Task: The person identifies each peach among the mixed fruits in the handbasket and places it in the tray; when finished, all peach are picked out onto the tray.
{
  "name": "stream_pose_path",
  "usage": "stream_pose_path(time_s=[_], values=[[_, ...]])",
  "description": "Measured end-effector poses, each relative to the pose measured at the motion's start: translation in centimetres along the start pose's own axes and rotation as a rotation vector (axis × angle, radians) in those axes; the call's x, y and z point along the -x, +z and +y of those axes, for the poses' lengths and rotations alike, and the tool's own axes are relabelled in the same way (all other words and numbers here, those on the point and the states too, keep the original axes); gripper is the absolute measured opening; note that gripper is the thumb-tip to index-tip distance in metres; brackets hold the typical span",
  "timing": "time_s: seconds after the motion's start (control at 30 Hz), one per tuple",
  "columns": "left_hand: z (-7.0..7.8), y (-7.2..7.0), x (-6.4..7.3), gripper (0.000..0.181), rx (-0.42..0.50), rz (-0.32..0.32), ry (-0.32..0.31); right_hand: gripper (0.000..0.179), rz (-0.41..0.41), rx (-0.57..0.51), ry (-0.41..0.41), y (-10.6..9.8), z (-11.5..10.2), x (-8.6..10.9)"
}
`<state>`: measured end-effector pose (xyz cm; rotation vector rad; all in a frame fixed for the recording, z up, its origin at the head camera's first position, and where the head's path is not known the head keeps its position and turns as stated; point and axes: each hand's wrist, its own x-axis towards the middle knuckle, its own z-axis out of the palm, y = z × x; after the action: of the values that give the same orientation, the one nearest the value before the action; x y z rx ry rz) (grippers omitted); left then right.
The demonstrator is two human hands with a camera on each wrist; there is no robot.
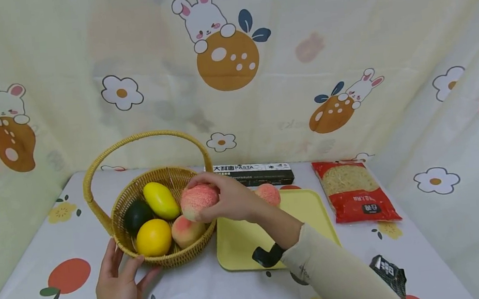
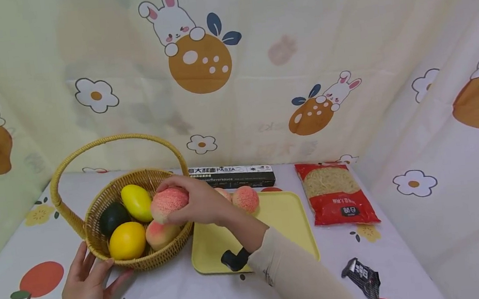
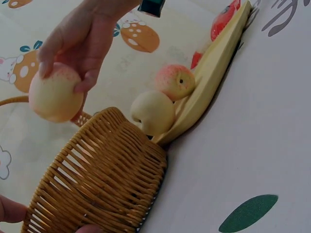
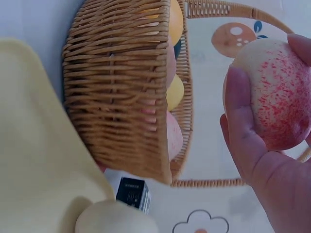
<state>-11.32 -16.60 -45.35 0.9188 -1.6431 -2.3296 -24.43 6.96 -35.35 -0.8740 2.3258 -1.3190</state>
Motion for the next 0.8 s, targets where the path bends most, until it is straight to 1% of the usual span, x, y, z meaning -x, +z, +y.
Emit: stream_pose_path(time_s=[0.13,0.27,0.4,0.53,0.67,0.8], values=[[-0.1,0.0,0.0,0.09,0.002,0.001,-0.002,0.059,0.026,-0.018,-0.008,-0.8,0.7,1.4],[0.0,0.0,0.0,0.089,0.003,0.003,0.003,0.061,0.054,-0.067,-0.012,-1.8,1.3,2.8],[0.0,0.0,0.1,0.089,0.003,0.002,-0.001,0.062,0.07,-0.107,0.014,-2.7,1.9,4.3],[-0.1,0.0,0.1,0.089,0.008,-0.001,-0.005,0.06,0.073,-0.144,0.063,-3.6,2.8,5.9],[-0.1,0.0,0.2,0.089,0.012,-0.006,0.0,0.058,0.103,-0.135,0.103,-4.3,3.9,7.6],[0.0,0.0,0.2,0.089,0.001,-0.001,0.009,0.058,0.144,-0.126,0.09,-5.0,5.1,9.0]])
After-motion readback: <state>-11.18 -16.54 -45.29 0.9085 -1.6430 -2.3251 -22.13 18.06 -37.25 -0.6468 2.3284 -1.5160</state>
